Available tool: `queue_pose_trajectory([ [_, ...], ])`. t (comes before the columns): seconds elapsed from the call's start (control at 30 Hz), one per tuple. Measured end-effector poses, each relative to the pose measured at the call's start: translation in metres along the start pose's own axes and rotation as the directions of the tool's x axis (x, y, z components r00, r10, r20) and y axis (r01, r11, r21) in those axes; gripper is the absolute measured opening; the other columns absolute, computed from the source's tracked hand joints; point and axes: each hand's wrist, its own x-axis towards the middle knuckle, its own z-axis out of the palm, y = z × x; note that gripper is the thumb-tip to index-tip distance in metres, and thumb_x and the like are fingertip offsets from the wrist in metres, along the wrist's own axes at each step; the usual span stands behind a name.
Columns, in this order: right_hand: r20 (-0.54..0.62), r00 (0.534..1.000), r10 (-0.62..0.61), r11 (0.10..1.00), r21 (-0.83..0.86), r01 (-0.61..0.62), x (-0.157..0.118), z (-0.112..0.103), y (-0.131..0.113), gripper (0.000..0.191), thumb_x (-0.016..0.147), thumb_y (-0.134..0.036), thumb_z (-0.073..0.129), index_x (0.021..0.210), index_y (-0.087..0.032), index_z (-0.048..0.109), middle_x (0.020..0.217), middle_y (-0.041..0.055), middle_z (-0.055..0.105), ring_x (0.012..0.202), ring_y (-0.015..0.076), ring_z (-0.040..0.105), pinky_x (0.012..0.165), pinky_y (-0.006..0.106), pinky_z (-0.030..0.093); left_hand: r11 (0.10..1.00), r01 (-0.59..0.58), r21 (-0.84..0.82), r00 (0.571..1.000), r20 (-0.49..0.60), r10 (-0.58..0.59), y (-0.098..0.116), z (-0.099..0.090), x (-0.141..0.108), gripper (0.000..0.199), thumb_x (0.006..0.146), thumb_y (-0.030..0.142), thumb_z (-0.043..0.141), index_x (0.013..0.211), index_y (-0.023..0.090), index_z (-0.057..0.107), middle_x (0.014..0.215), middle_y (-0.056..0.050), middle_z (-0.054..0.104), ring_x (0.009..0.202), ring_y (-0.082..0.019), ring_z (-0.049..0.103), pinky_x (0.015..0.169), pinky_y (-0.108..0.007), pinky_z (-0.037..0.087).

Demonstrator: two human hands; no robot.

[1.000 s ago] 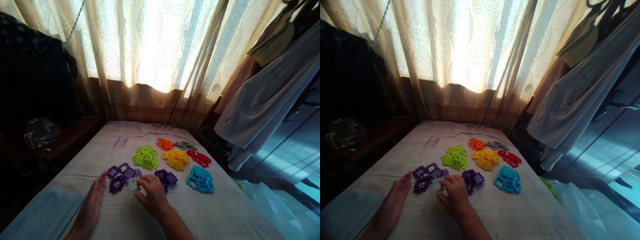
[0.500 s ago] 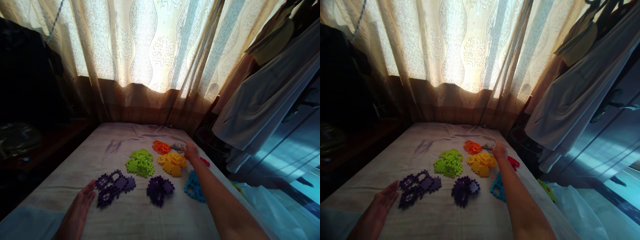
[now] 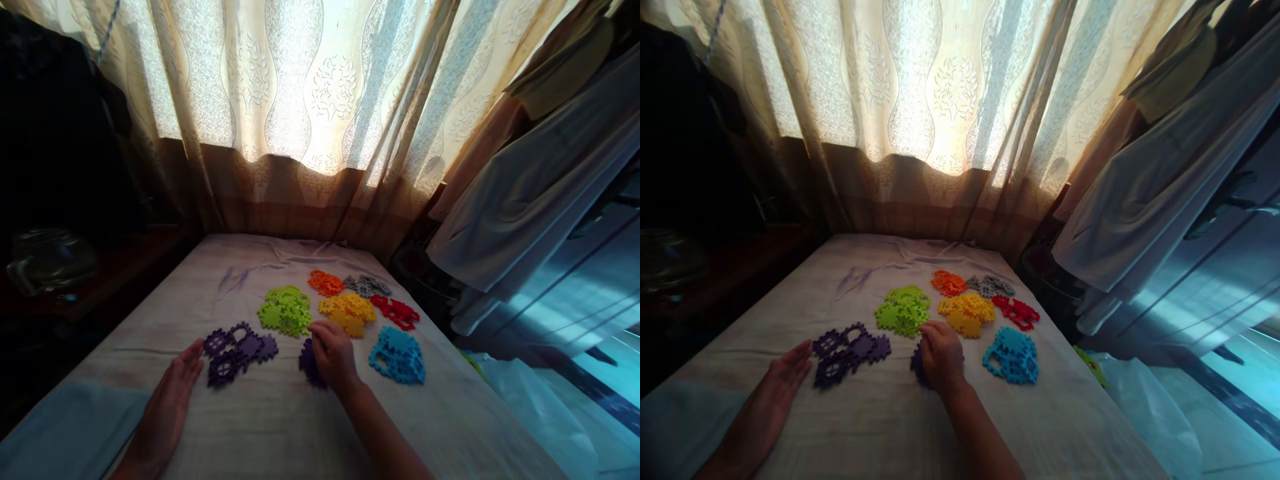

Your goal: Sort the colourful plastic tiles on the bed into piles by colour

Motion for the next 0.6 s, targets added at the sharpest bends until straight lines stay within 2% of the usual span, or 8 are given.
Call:
queue_pose_trajectory([
  [0.07,0.112,0.992,-0.062,0.997,0.040,0.058,-0.006,0.011,-0.032,0.027,0.087,-0.015,0.049,0.099,-0.023,0.072,0.094,0.0065,0.072,0.089,0.0181,0.064,0.082,0.030,0.051,1.000,-0.004,-0.018,1.000,-0.008,0.004,0.002,0.002,-0.002,0.056,0.063,0.069,0.071,0.098,0.026,0.071,0.133,-0.004,0.062,0.138,-0.026,0.040,0.121,-0.045,0.022],
  [0.17,0.251,0.961,-0.118,0.992,0.062,0.106,-0.013,0.027,-0.059,0.026,0.085,-0.015,0.053,0.101,-0.024,0.071,0.095,0.0053,0.071,0.090,0.0185,0.063,0.081,0.030,0.049,0.999,-0.006,-0.035,1.000,-0.021,0.005,0.005,0.004,-0.006,0.061,0.060,0.071,0.072,0.099,0.025,0.071,0.132,-0.006,0.062,0.137,-0.027,0.042,0.120,-0.046,0.024],
  [0.3,0.370,0.920,-0.134,0.991,0.053,0.123,-0.014,0.046,-0.073,0.027,0.082,-0.021,0.061,0.108,-0.024,0.068,0.104,0.0060,0.070,0.096,0.0210,0.061,0.085,0.034,0.048,0.999,-0.002,-0.043,1.000,-0.017,0.001,0.006,0.005,-0.006,0.062,0.060,0.071,0.071,0.100,0.024,0.070,0.133,-0.007,0.061,0.136,-0.026,0.043,0.119,-0.044,0.026],
  [0.53,0.484,0.862,-0.151,0.987,0.023,0.160,-0.002,0.068,-0.101,0.044,0.075,-0.040,0.074,0.114,-0.022,0.065,0.117,0.0089,0.065,0.106,0.0255,0.055,0.089,0.040,0.043,0.999,-0.012,-0.050,1.000,0.004,0.013,0.003,0.004,-0.005,0.050,0.075,0.064,0.064,0.104,0.022,0.068,0.132,-0.009,0.062,0.134,-0.024,0.046,0.117,-0.044,0.028],
  [0.6,0.520,0.837,-0.167,0.982,0.009,0.190,-0.002,0.074,-0.107,0.035,0.076,-0.040,0.073,0.107,-0.023,0.068,0.113,0.0071,0.067,0.105,0.0252,0.055,0.087,0.039,0.042,0.999,-0.015,-0.044,1.000,0.011,0.016,0.003,0.004,-0.005,0.048,0.078,0.062,0.061,0.105,0.022,0.068,0.133,-0.009,0.061,0.134,-0.024,0.046,0.117,-0.044,0.029],
])
